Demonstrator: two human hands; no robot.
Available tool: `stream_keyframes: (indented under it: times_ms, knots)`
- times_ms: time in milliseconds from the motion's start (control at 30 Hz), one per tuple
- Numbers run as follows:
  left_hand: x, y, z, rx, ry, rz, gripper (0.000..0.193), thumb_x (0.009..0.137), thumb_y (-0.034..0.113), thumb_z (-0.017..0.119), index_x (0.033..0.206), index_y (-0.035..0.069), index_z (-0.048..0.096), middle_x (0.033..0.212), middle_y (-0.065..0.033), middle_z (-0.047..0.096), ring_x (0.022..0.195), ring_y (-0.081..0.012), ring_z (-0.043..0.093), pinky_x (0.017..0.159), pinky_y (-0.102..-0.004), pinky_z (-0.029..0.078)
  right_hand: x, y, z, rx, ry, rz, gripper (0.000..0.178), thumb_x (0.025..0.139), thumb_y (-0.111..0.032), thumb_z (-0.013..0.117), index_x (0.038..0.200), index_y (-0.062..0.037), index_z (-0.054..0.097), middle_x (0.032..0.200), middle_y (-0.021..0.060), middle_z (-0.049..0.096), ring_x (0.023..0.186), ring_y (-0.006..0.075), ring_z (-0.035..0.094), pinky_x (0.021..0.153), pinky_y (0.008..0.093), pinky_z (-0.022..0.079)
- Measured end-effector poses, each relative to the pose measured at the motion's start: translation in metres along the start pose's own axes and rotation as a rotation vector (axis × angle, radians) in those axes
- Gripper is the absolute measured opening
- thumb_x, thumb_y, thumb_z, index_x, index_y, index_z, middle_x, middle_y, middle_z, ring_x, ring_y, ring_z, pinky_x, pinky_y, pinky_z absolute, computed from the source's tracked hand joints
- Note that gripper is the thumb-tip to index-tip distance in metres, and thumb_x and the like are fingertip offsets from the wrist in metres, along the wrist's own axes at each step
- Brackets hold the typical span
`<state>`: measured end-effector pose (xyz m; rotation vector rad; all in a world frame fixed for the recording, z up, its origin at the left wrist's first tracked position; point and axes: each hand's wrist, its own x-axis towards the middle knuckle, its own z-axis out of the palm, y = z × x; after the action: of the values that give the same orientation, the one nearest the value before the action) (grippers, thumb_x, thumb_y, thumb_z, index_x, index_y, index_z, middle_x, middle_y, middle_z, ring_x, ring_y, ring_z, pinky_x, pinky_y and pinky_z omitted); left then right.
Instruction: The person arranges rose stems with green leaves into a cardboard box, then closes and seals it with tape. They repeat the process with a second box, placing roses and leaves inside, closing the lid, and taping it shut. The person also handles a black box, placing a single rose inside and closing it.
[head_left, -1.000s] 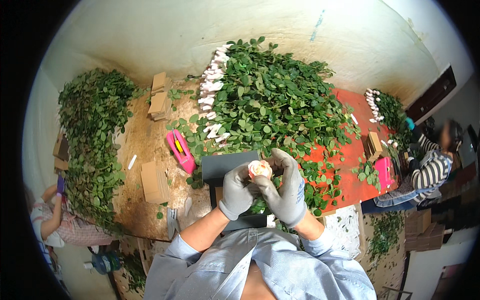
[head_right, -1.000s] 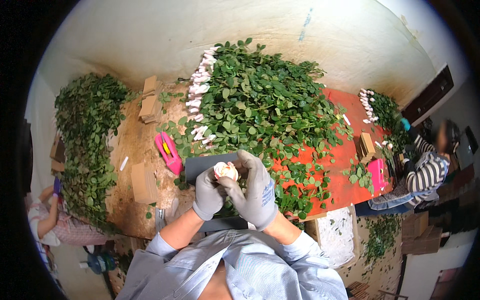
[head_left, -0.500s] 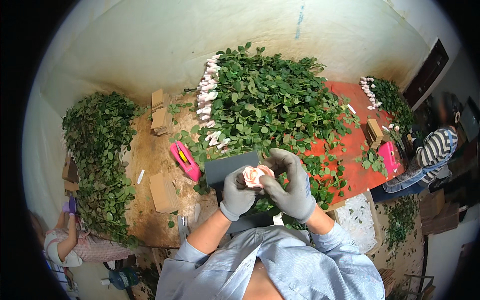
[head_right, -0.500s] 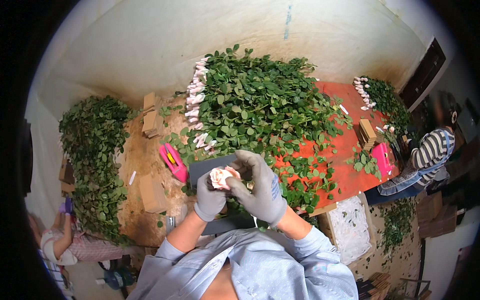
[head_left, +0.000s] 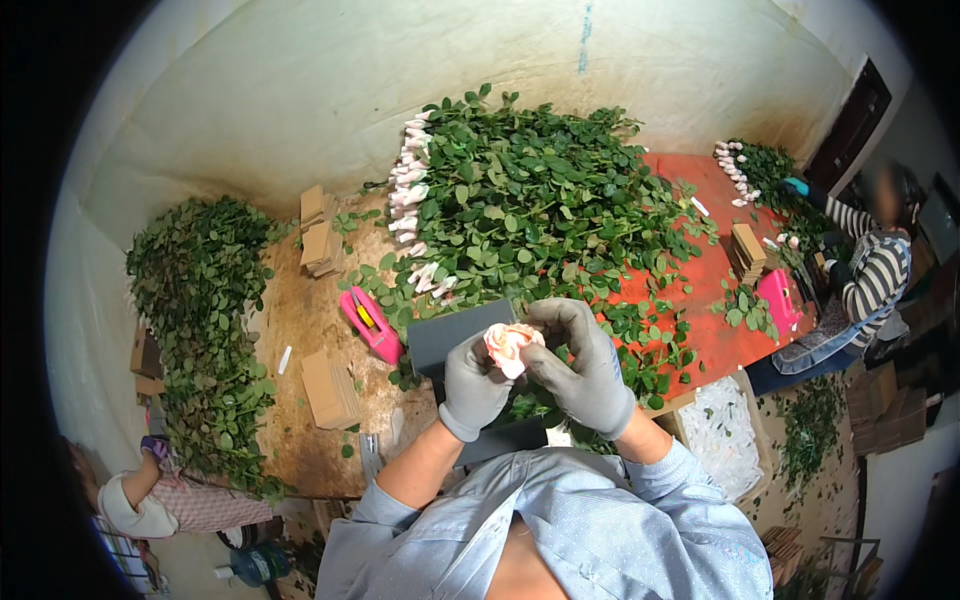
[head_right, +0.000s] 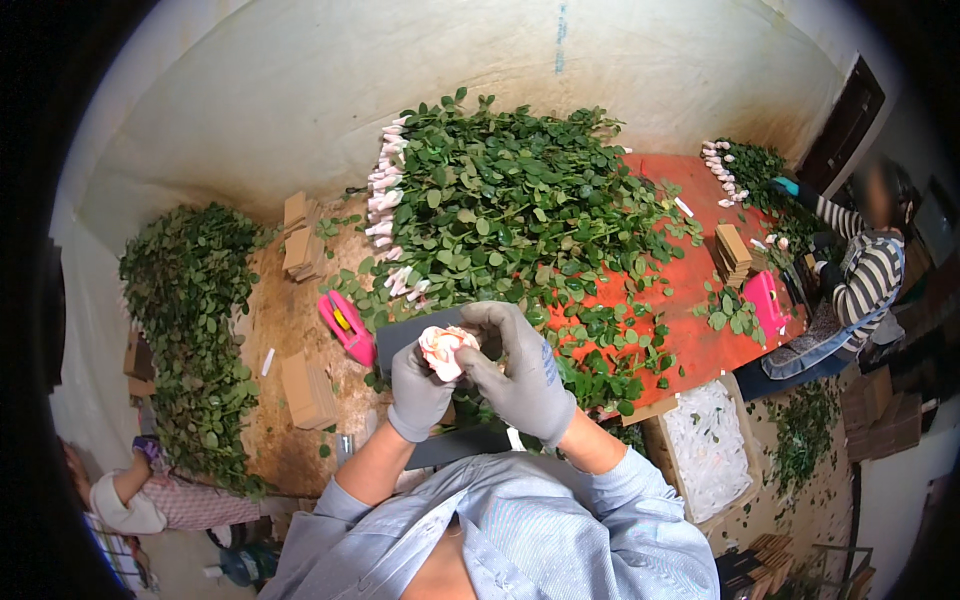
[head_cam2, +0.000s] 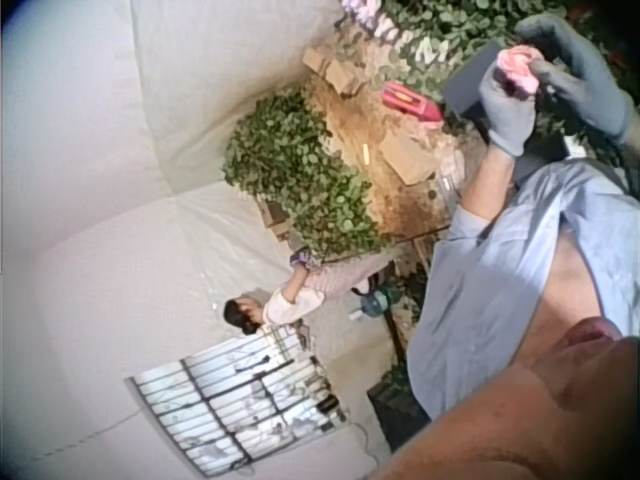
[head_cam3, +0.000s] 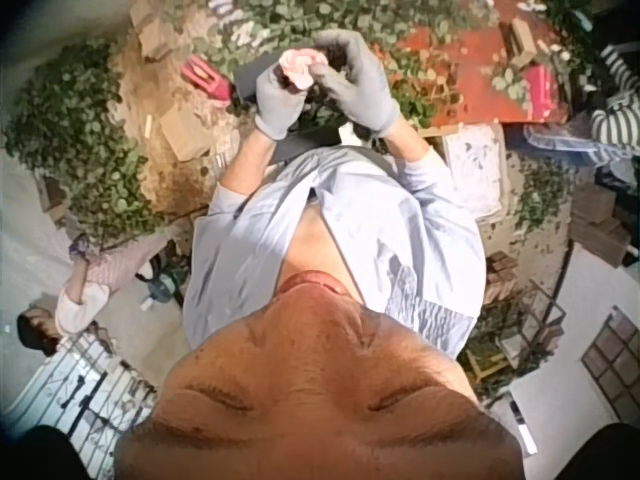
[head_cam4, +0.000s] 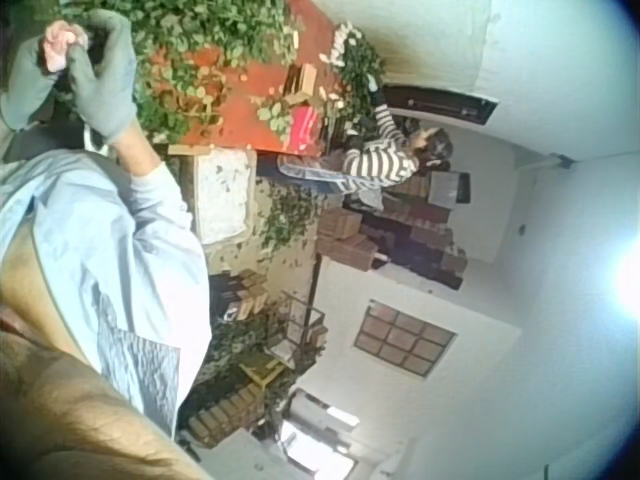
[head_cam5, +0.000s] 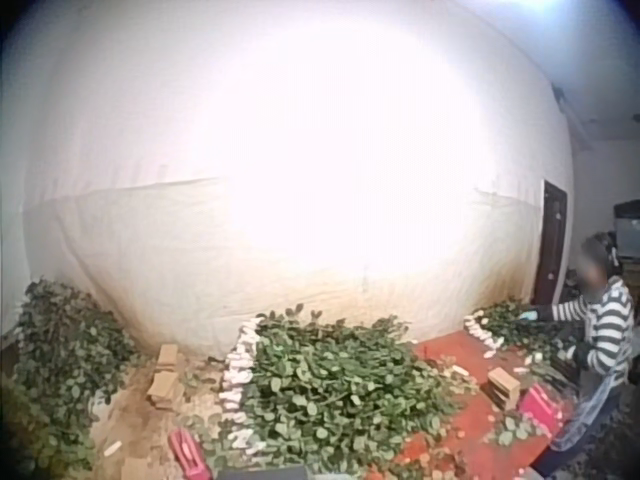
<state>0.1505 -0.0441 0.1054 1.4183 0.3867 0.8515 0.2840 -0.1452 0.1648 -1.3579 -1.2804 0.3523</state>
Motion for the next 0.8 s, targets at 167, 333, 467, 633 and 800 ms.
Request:
stream_keyframes:
  times_ms: [167, 333, 467, 633, 800]
  knots:
    - [0.004, 0.005, 0.005, -0.016, -0.042, 0.105, 0.035, 0.086, -0.01, 0.069, 0.119, 0.0, 0.068, 0.11, -0.002, 0.073, 0.098, -0.0095, 0.068, 0.085, -0.0252, 0.056, 0.002, -0.002, -0.002, -0.131, 0.072, -0.191, 0.037, 0.087, 0.001, 0.069, 0.122, -0.0003, 0.057, 0.114, 0.0158, 0.063, 0.101, 0.0297, 0.065, 0.084, 0.0374, 0.054]
    - [0.002, -0.004, 0.002, -0.041, 0.004, 0.04, 0.041, 0.084, -0.014, 0.067, 0.122, -0.001, 0.066, 0.115, -0.0045, 0.072, 0.104, -0.0109, 0.068, 0.09, -0.0267, 0.055, 0.005, 0.002, -0.002, -0.323, 0.097, -0.337, 0.03, 0.078, 0.007, 0.068, 0.104, -0.008, 0.066, 0.111, 0.0153, 0.065, 0.101, 0.0345, 0.063, 0.085, 0.042, 0.052]
    - [0.006, -0.004, 0.005, -0.005, 0.005, 0.064, 0.044, 0.083, -0.016, 0.066, 0.125, -0.002, 0.065, 0.118, -0.0056, 0.072, 0.104, -0.0121, 0.068, 0.09, -0.0269, 0.056, 0.006, 0.002, -0.005, -0.322, 0.088, -0.254, 0.021, 0.08, 0.0, 0.071, 0.098, -0.0063, 0.065, 0.111, 0.0157, 0.065, 0.099, 0.0339, 0.064, 0.083, 0.0418, 0.053]
    - [0.003, 0.004, 0.008, -0.103, 0.002, -0.005, 0.04, 0.088, -0.01, 0.066, 0.128, -0.002, 0.064, 0.118, -0.0062, 0.072, 0.104, -0.0125, 0.069, 0.09, -0.0269, 0.056, 0.006, -0.009, -0.004, -0.279, 0.078, -0.17, 0.02, 0.08, -0.008, 0.078, 0.095, -0.0043, 0.065, 0.11, 0.0164, 0.065, 0.092, 0.0303, 0.066, 0.077, 0.0383, 0.055]
    - [0.008, 0.01, 0.009, -0.046, -0.032, 0.064, 0.032, 0.092, -0.004, 0.067, 0.124, -0.003, 0.066, 0.113, -0.0061, 0.074, 0.099, -0.0123, 0.07, 0.089, -0.0274, 0.056, 0.007, -0.005, -0.005, -0.313, 0.073, -0.199, 0.029, 0.078, -0.014, 0.083, 0.097, -0.0042, 0.063, 0.11, 0.016, 0.065, 0.092, 0.0296, 0.066, 0.076, 0.0374, 0.055]
